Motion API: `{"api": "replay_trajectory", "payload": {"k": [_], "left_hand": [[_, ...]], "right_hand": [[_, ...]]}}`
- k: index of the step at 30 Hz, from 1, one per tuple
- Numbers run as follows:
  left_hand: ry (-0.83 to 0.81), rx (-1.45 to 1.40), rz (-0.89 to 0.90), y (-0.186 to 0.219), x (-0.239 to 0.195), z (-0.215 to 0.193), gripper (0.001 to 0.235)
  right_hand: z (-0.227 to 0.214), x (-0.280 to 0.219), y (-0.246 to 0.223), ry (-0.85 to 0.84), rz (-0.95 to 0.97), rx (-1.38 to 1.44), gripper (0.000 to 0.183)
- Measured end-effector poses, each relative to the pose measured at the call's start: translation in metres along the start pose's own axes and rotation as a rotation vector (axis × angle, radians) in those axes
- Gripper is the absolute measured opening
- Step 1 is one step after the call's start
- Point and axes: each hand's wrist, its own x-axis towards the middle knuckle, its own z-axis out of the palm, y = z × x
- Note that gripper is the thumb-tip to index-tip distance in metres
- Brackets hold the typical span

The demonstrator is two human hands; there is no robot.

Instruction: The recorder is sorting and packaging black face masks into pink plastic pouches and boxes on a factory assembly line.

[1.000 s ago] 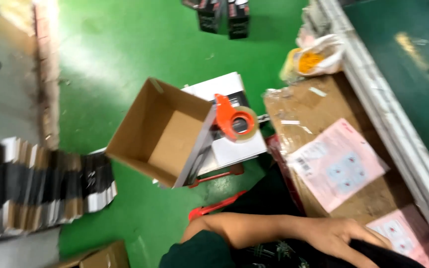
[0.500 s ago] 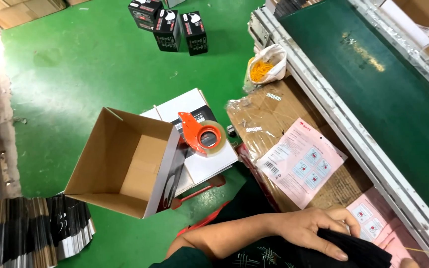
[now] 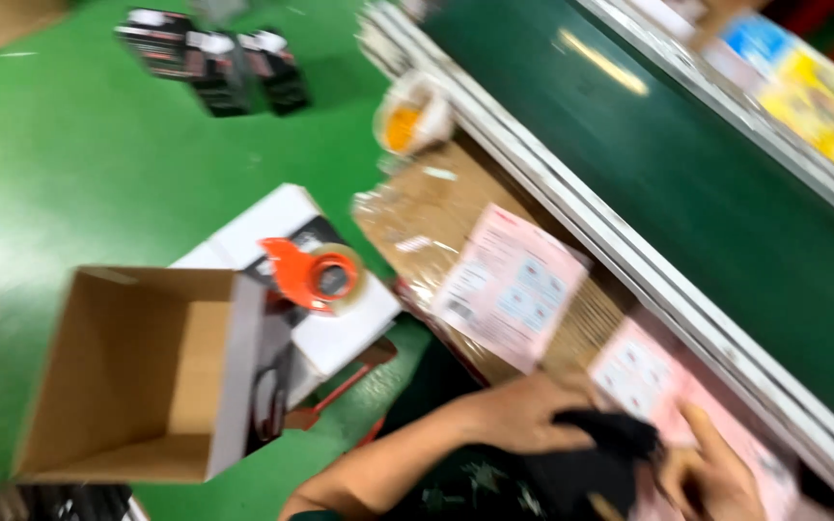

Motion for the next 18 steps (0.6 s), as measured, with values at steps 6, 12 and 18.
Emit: {"api": "replay_trajectory", "payload": {"k": [6,12,18], "left_hand": [[0.077,0.175,-0.183,0.004,0.005,0.0,0.028],[0.309,0.2,-0.233,0.002,0.011,-0.008,0.02],[0.489,-0.075,-0.196,0.005,0.018,-0.032,0.018]], "right_hand": [[0.093,0.034,-0.111,-0.293,-0.142,-0.267,0.085],[0.148,0.039,-0.168,-0.35,-0.189,-0.938,0.067],[0.076,0.013,-0.113,0.049,-0.29,-0.716,0.03]]}}
